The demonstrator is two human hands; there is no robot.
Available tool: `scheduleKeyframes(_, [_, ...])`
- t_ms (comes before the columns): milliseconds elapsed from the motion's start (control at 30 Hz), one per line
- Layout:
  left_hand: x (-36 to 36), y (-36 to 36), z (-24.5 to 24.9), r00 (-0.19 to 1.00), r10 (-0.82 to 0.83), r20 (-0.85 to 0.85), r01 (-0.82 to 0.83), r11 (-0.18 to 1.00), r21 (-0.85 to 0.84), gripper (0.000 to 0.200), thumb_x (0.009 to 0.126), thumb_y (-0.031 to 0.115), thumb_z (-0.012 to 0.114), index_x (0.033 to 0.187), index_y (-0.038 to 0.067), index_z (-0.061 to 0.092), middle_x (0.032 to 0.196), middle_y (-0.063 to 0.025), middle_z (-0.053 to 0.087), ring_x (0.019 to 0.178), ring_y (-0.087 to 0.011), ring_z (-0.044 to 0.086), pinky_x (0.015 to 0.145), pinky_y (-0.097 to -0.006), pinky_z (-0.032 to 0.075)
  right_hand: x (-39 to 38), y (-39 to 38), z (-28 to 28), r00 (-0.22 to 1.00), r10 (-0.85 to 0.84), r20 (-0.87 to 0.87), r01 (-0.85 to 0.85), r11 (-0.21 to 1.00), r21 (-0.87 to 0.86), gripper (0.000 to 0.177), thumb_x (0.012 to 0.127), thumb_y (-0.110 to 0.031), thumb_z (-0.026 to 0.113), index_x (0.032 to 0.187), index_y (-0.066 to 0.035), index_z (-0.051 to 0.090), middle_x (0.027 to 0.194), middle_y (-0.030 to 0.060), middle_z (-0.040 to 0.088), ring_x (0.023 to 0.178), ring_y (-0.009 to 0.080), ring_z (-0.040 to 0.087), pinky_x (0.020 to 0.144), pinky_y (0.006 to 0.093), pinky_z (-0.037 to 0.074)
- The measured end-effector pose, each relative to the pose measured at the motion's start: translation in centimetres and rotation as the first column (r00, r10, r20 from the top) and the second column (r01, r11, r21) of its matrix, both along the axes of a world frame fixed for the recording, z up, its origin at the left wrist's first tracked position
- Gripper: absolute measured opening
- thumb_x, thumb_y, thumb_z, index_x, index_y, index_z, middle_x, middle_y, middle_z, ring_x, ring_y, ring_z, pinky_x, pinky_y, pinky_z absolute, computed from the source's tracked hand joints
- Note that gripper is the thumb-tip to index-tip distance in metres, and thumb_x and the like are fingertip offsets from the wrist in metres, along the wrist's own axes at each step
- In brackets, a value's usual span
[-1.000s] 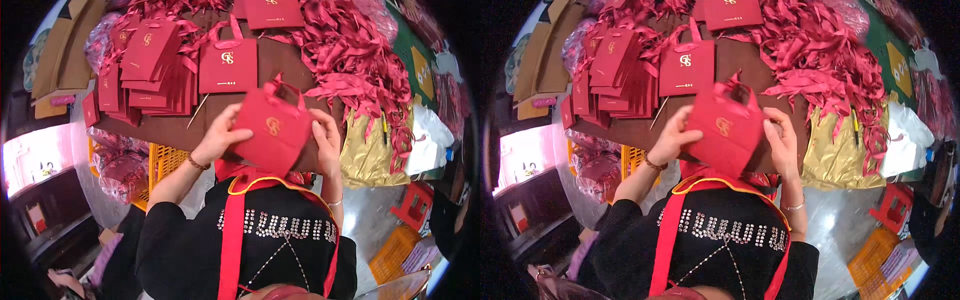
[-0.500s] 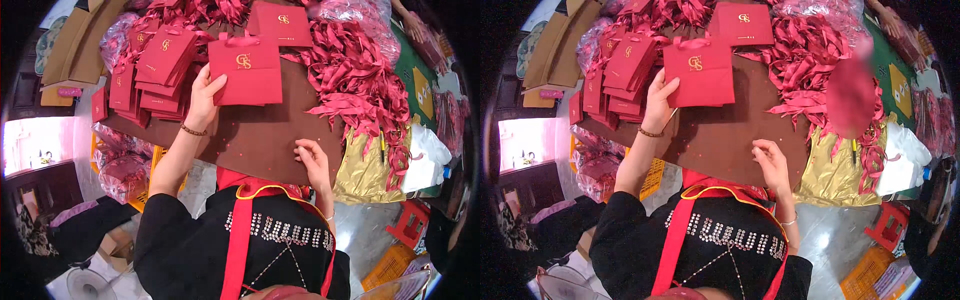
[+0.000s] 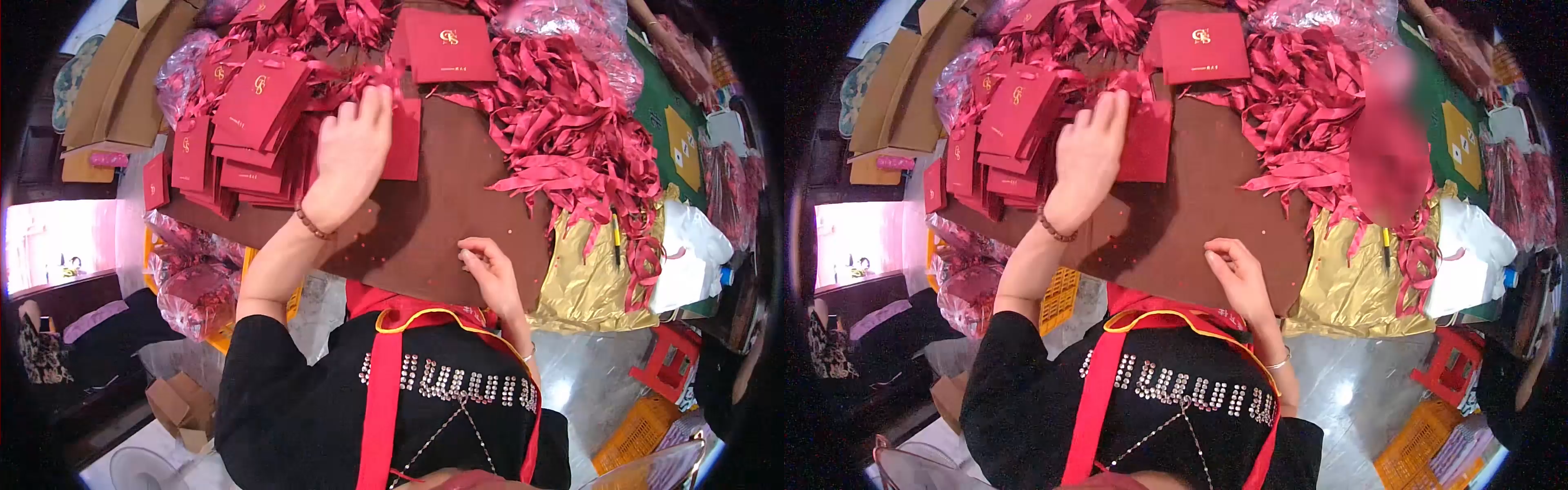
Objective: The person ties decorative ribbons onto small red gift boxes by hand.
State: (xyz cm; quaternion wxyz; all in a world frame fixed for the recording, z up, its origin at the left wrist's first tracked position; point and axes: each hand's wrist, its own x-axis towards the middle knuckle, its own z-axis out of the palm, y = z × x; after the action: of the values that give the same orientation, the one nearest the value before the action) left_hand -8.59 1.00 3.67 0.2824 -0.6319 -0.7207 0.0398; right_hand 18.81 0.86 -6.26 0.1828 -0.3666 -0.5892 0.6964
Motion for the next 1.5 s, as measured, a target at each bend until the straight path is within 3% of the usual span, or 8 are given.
scheduleKeyframes(433, [2.4, 6.5, -5.8, 0.936, 0.075, 0.344, 0.067, 0.921, -0.383, 0.032, 0.080, 0.017, 0.055, 0.103, -0.004, 0.062, 0.124, -0.0235, 0.050, 0.082, -0.0287, 0.063, 0.060, -0.0376, 0.054, 0.7, -0.9, -0.7, 0.998, -0.046, -0.048, 0.043, 0.997, -0.062, 0.020, 0.090, -0.014, 0.057, 0.104, 0.000, 0.060, 0.098, 0.0063, 0.060, 0.083, 0.0119, 0.057, 0.076, 0.0245, 0.047])
scheduleKeyframes(567, [-0.3, 12.6, -5.4, 0.846, -0.035, 0.532, 0.045, 0.999, -0.005, 0.050, 0.081, 0.035, 0.062, 0.116, 0.000, 0.051, 0.102, -0.0181, 0.058, 0.094, -0.0357, 0.059, 0.075, -0.0453, 0.049, 0.9, -0.4, -0.6, 0.999, -0.001, -0.042, -0.005, 0.991, -0.131, 0.022, 0.092, -0.012, 0.055, 0.111, -0.001, 0.056, 0.105, 0.0047, 0.058, 0.093, 0.0121, 0.057, 0.077, 0.0262, 0.049])
scheduleKeyframes(833, [-3.1, 17.1, -6.6, 0.534, 0.260, 0.804, -0.271, 0.954, -0.128, 0.094, 0.072, 0.037, 0.074, 0.141, 0.003, 0.019, 0.123, -0.0258, 0.045, 0.099, -0.0420, 0.056, 0.083, -0.0504, 0.044, 1.2, -0.9, -1.4, 0.996, -0.060, -0.060, 0.048, 0.980, -0.191, 0.021, 0.091, -0.008, 0.055, 0.111, -0.001, 0.056, 0.107, 0.0048, 0.059, 0.093, 0.0114, 0.056, 0.078, 0.0259, 0.050])
scheduleKeyframes(967, [-4.1, 18.6, -6.1, 0.302, -0.264, 0.916, -0.408, 0.833, 0.374, 0.073, 0.072, 0.020, 0.073, 0.132, 0.000, 0.036, 0.110, -0.0254, 0.059, 0.102, -0.0365, 0.058, 0.087, -0.0408, 0.046, 1.1, -0.7, -1.0, 0.998, -0.043, -0.045, 0.034, 0.983, -0.180, 0.022, 0.091, -0.009, 0.056, 0.111, -0.001, 0.056, 0.107, 0.0052, 0.059, 0.092, 0.0112, 0.057, 0.077, 0.0255, 0.050])
scheduleKeyframes(1300, [-9.2, 18.7, -4.2, 0.461, -0.097, 0.882, -0.398, 0.866, 0.303, 0.052, 0.080, 0.017, 0.059, 0.128, 0.004, 0.043, 0.108, -0.0243, 0.060, 0.104, -0.0373, 0.057, 0.087, -0.0452, 0.045, 1.0, -1.4, -1.0, 0.998, -0.058, -0.033, 0.055, 0.995, -0.088, 0.022, 0.091, -0.013, 0.056, 0.110, -0.001, 0.057, 0.099, 0.0041, 0.059, 0.089, 0.0108, 0.057, 0.076, 0.0259, 0.050])
scheduleKeyframes(1400, [-12.6, 20.7, -8.4, 0.050, -0.468, 0.883, -0.375, 0.810, 0.451, 0.045, 0.081, 0.002, 0.060, 0.123, -0.008, 0.048, 0.116, -0.0149, 0.060, 0.102, -0.0225, 0.059, 0.086, -0.0330, 0.047, 1.2, -1.5, -0.6, 0.995, -0.082, -0.062, 0.073, 0.987, -0.146, 0.022, 0.091, -0.012, 0.055, 0.110, 0.000, 0.057, 0.100, 0.0047, 0.060, 0.089, 0.0113, 0.058, 0.076, 0.0260, 0.050])
scheduleKeyframes(1433, [-9.2, 18.2, -4.9, -0.334, -0.507, 0.795, -0.414, 0.836, 0.360, 0.046, 0.081, 0.002, 0.060, 0.124, -0.007, 0.048, 0.117, -0.0144, 0.059, 0.104, -0.0222, 0.057, 0.090, -0.0331, 0.045, 1.2, -1.3, -0.2, 0.991, -0.097, -0.088, 0.075, 0.972, -0.222, 0.021, 0.092, -0.011, 0.055, 0.110, -0.001, 0.056, 0.103, 0.0060, 0.060, 0.091, 0.0124, 0.059, 0.076, 0.0259, 0.050])
scheduleKeyframes(1500, [-3.8, 13.4, 0.1, -0.525, -0.437, 0.731, -0.282, 0.899, 0.335, 0.047, 0.080, 0.003, 0.061, 0.124, -0.007, 0.047, 0.118, -0.0144, 0.057, 0.105, -0.0200, 0.055, 0.092, -0.0318, 0.043, 1.4, -0.4, 1.0, 0.992, -0.110, -0.063, 0.096, 0.977, -0.189, 0.020, 0.092, -0.012, 0.053, 0.108, 0.000, 0.057, 0.102, 0.0064, 0.061, 0.089, 0.0127, 0.059, 0.075, 0.0254, 0.049])
